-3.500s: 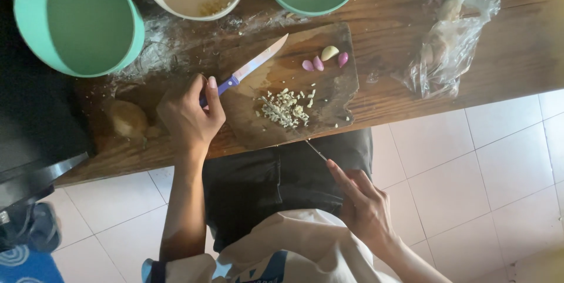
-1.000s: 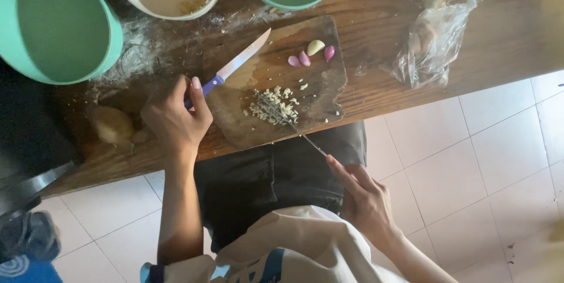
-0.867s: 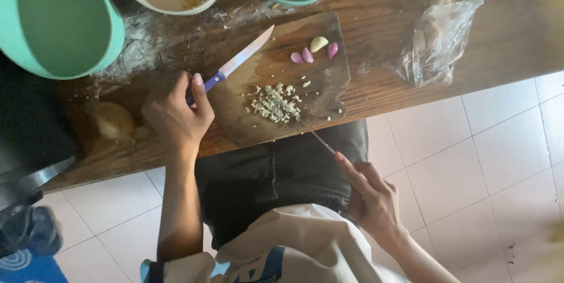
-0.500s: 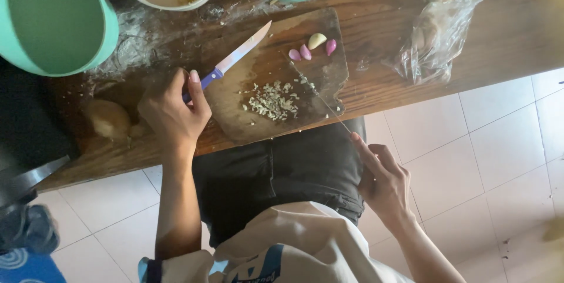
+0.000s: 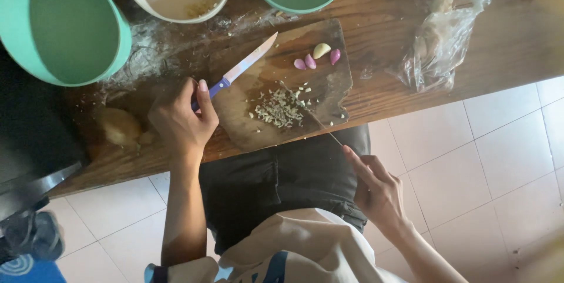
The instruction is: The person uses two knives to scrape minced garlic together on a wooden board before cutting shallots and garlic cloves.
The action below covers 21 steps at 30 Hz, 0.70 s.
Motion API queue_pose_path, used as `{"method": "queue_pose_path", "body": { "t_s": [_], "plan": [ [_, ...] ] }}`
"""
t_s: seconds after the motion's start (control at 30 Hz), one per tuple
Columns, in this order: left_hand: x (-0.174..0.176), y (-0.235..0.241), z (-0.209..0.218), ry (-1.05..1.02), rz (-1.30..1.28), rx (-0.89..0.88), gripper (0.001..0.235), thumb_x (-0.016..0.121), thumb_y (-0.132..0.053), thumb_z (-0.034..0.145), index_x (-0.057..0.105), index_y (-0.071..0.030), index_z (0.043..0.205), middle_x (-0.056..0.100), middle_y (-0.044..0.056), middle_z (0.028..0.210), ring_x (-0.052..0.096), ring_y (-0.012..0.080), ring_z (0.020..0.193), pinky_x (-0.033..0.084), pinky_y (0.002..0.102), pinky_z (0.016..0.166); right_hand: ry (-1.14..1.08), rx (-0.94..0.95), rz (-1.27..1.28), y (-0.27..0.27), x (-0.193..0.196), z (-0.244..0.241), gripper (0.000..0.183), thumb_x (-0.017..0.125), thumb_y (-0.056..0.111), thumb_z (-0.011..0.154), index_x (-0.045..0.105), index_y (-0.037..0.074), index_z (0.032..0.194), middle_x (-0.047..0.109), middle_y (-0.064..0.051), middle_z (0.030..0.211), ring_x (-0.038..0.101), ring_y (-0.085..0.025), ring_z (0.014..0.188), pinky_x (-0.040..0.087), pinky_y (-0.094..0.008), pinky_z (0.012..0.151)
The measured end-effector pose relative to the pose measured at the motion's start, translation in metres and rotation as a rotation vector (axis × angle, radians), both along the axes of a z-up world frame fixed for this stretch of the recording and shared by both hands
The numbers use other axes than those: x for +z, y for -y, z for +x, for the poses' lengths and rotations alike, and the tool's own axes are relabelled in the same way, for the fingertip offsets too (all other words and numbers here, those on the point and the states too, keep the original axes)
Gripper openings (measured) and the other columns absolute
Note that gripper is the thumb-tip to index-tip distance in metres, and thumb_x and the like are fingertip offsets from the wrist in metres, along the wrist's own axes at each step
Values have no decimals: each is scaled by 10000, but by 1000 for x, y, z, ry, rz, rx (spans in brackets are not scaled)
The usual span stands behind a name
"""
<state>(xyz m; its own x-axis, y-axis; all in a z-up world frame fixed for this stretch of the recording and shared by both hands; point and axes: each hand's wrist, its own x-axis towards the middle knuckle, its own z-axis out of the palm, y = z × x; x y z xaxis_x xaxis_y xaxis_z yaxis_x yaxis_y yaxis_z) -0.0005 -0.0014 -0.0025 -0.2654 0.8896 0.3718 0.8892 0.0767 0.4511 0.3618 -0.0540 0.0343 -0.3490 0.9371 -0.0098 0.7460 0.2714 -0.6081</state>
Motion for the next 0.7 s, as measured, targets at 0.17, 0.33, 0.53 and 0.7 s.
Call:
{"method": "queue_pose_path", "body": {
  "t_s": [0.17,0.33,0.53,0.7],
  "plan": [
    [3,-1,3,-8,26,-9,324,616,-214,1076,561,-68,792,581,113,736,571,352,651,428,432,587,3,-25,10,-4,-1,5,740,584,-183,767,623,183,1409,683,-82,978,661,-198,643,503,-379,542],
    [6,-1,4,33,-5,-5,319,615,-206,1064,564,-60,784,577,119,722,570,350,629,432,425,581,28,-47,54,-6,-3,7,706,616,-164,801,627,190,1411,682,-74,965,640,-195,615,498,-377,537],
    [4,-2,4,5,-26,-1,345,606,-216,1067,564,-66,759,579,112,691,571,353,606,419,426,564,42,-58,61,-13,-4,13,758,578,-179,750,634,198,1405,680,-69,959,648,-198,621,518,-381,550],
    [2,-2,3,-1,-9,-1,352,592,-230,1084,559,-67,775,578,107,707,576,344,628,417,423,578,50,30,39,-12,-3,7,734,603,-165,779,636,211,1408,678,-58,946,659,-206,654,538,-391,588]
  ]
}}
